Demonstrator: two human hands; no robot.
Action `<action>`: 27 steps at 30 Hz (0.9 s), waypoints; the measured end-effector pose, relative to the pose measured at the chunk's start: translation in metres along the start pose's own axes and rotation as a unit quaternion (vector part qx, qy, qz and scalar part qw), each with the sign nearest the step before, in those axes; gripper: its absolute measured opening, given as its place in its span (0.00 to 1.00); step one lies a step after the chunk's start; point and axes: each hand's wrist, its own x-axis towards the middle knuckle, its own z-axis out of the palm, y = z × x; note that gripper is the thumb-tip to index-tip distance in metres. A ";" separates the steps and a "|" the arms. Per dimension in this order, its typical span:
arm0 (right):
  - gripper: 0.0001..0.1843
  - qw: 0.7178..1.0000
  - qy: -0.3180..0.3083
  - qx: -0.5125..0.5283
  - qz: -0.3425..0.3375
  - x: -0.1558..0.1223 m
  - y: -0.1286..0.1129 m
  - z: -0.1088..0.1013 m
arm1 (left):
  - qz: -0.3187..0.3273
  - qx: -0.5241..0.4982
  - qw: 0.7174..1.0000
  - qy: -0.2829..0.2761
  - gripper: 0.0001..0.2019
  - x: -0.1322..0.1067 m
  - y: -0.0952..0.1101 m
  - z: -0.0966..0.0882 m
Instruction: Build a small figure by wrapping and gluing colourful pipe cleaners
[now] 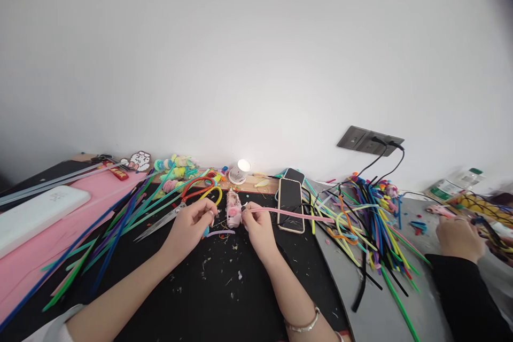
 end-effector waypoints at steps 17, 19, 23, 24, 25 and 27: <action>0.14 1.000 0.005 -0.011 0.000 -0.002 -0.006 0.000 | 0.011 -0.100 0.995 0.021 0.08 0.000 -0.001 -0.003; 0.14 1.000 0.007 -0.014 0.001 -0.001 -0.007 0.000 | 0.006 -0.109 0.994 0.022 0.08 0.001 -0.001 -0.002; 0.15 1.000 0.018 -0.017 -0.002 -0.001 -0.008 0.000 | -0.008 -0.119 0.992 0.033 0.09 0.001 -0.002 -0.002; 0.15 1.000 0.021 -0.016 -0.004 -0.001 -0.007 0.000 | -0.013 -0.117 0.992 0.037 0.10 0.002 -0.003 -0.001; 0.14 1.000 0.024 -0.013 -0.004 -0.001 -0.007 -0.001 | -0.018 -0.113 0.993 0.041 0.10 0.002 -0.003 -0.001; 0.15 1.000 0.027 -0.009 -0.005 -0.001 -0.005 -0.001 | -0.028 -0.093 0.994 0.050 0.10 0.004 -0.005 0.000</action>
